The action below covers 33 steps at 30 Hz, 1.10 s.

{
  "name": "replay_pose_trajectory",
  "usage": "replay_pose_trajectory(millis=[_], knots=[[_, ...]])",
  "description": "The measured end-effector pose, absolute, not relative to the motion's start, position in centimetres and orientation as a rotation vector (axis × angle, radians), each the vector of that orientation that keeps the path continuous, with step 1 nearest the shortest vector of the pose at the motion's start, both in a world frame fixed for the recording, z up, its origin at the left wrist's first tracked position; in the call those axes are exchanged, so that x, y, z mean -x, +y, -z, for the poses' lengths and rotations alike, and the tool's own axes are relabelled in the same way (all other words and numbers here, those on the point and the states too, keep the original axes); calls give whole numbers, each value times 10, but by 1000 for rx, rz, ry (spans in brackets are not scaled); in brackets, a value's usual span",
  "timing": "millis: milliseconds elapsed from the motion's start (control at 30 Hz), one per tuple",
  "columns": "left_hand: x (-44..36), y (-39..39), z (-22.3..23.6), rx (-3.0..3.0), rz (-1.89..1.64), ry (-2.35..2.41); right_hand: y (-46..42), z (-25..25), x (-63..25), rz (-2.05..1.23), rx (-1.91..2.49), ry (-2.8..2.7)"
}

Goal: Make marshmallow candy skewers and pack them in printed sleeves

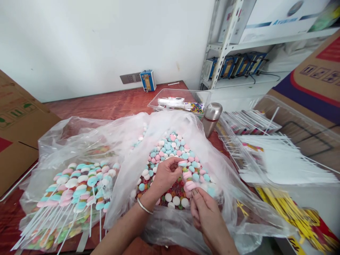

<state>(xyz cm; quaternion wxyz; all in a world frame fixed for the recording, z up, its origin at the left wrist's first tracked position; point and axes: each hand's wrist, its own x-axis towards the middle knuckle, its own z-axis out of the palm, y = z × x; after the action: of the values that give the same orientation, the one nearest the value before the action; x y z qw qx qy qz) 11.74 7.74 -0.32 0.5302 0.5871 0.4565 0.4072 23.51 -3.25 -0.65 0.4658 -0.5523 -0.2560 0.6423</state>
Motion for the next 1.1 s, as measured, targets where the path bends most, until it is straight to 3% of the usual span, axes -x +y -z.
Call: replay_pose_trajectory(millis=[433,633,767,1100], knots=[[-118,68,-2,-1416,-944,1096,-20,16,-236,-1462,1381,-864],[-127,62,-6,-790,-1149,827,-20,14,-233,-997,1548,-1251],[-138,58,-20,-459,-1063,701,-22,12,-231,-783,1588,-1443],[-141,37,-43,-402,-1293,571,-53,35,-229,-454,1716,-1758]])
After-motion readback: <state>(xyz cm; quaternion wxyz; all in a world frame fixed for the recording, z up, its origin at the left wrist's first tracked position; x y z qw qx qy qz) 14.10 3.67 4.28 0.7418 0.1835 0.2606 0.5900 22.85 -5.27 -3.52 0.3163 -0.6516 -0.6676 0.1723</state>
